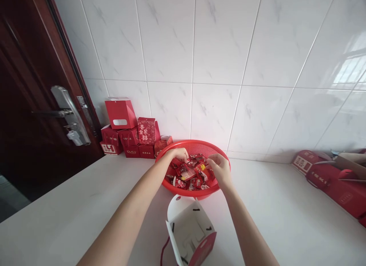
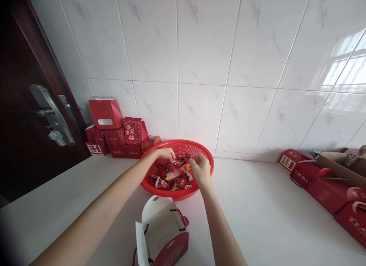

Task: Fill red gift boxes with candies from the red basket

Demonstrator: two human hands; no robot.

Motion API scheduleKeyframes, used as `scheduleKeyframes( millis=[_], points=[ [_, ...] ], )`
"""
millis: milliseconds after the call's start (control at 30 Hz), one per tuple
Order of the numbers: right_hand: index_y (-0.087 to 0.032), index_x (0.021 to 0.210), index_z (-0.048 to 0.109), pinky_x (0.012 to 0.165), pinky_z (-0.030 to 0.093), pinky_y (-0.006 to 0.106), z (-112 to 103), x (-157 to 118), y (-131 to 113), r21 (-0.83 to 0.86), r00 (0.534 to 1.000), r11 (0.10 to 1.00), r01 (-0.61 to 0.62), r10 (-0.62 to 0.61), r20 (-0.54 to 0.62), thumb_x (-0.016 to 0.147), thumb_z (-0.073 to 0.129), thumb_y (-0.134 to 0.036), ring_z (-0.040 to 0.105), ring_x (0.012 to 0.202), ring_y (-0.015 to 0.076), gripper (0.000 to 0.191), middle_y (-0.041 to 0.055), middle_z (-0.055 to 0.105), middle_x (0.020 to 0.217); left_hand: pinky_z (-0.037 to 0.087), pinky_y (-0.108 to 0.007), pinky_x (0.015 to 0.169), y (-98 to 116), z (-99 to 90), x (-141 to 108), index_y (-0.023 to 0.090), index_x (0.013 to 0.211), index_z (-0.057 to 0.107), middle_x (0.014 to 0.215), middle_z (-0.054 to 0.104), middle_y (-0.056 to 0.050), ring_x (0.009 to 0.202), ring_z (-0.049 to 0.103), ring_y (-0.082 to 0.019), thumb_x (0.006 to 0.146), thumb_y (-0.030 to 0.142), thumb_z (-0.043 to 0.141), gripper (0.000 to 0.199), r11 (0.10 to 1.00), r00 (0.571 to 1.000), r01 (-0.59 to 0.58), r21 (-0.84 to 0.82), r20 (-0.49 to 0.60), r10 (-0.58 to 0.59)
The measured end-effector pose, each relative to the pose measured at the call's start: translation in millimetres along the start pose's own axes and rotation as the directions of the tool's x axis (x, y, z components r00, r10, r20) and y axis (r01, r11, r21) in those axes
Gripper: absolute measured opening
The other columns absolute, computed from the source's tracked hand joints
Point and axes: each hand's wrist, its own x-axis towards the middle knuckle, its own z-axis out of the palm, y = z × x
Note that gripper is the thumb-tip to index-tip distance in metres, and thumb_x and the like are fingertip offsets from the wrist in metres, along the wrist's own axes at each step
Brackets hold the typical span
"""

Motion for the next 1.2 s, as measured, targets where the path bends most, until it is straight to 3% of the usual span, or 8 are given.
scheduleKeyframes(
  millis=[133, 367, 567, 767, 933, 1067, 1200],
  points=[
    [-0.021, 0.076, 0.065, 0.072, 0.057, 0.039, 1, 1, 2, 0.005, 1.0, 1.0, 0.004, -0.004, -0.003, 0.07, 0.067, -0.038, 0.069, 0.074, 0.0239, 0.018, 0.0057, 0.073, 0.08, 0.054, -0.033, 0.087, 11, -6.7, -9, 0.013, 0.083, 0.072, 0.089, 0.075, -0.004, 0.09, 0.068, -0.022, 0.077, 0.028, 0.081, 0.018, 0.991, 0.997, -0.07, -0.112, -0.028, 0.067],
    [-0.022, 0.079, 0.064, 0.074, 0.056, 0.039, 2, 2, 0, -0.015, 1.0, 1.0, -0.026, 0.026, 0.008, 0.071, 0.067, -0.042, 0.07, 0.08, 0.0253, 0.022, 0.0065, 0.074, 0.083, 0.05, -0.036, 0.092, 31, 8.6, -32, 0.014, 0.091, 0.074, 0.099, 0.077, -0.008, 0.098, 0.067, -0.025, 0.065, 0.042, 0.084, 0.039, 0.905, 0.949, -0.296, -0.305, -0.197, 0.244],
    [-0.023, 0.081, 0.063, 0.074, 0.056, 0.041, 1, 2, 4, 0.037, 0.997, 0.999, -0.032, 0.03, 0.076, 0.068, 0.076, -0.053, 0.072, 0.081, 0.0287, 0.036, 0.0065, 0.074, 0.078, 0.051, -0.033, 0.079, 56, 26.4, -41, 0.013, 0.081, 0.074, 0.085, 0.074, -0.006, 0.08, 0.066, -0.019, 0.067, 0.041, 0.084, 0.033, 0.808, 0.909, -0.414, -0.418, -0.239, 0.342],
    [-0.023, 0.073, 0.059, 0.072, 0.054, 0.038, 0, 3, 5, 0.126, 0.997, 0.992, -0.014, 0.004, 0.079, 0.065, 0.078, -0.062, 0.07, 0.082, 0.0271, 0.044, 0.0041, 0.07, 0.079, 0.05, -0.032, 0.08, 70, 39.9, -44, 0.014, 0.086, 0.072, 0.088, 0.073, -0.005, 0.082, 0.065, -0.017, 0.071, 0.035, 0.08, 0.027, 0.725, 0.882, -0.466, -0.507, -0.327, 0.339],
    [-0.022, 0.072, 0.062, 0.065, 0.051, 0.034, 0, 4, 3, 0.169, 1.0, 0.986, -0.005, 0.002, 0.024, 0.061, 0.078, -0.07, 0.063, 0.07, 0.0211, 0.052, 0.0018, 0.065, 0.07, 0.05, -0.032, 0.08, 68, 42.2, -50, 0.014, 0.088, 0.072, 0.085, 0.073, -0.005, 0.08, 0.066, -0.017, 0.068, 0.031, 0.081, 0.028, 0.656, 0.91, -0.414, -0.631, -0.313, 0.273],
    [-0.021, 0.072, 0.063, 0.062, 0.05, 0.033, 0, 3, 1, 0.152, 1.0, 0.988, 0.004, -0.008, 0.026, 0.061, 0.079, -0.071, 0.062, 0.068, 0.0204, 0.054, 0.0024, 0.065, 0.069, 0.049, -0.031, 0.075, 66, 42.6, -51, 0.014, 0.079, 0.07, 0.078, 0.07, -0.004, 0.076, 0.064, -0.016, 0.076, 0.045, 0.077, 0.033, 0.66, 0.902, -0.43, -0.616, -0.332, 0.278],
    [-0.02, 0.074, 0.064, 0.062, 0.051, 0.033, -1, 1, -2, 0.157, 0.997, 0.988, -0.009, -0.003, 0.076, 0.061, 0.079, -0.072, 0.065, 0.069, 0.0212, 0.055, 0.0035, 0.068, 0.074, 0.048, -0.029, 0.072, 65, 44.5, -49, 0.014, 0.08, 0.071, 0.079, 0.07, -0.004, 0.076, 0.062, -0.016, 0.075, 0.049, 0.078, 0.036, 0.698, 0.887, -0.454, -0.554, -0.358, 0.292]
  ],
)
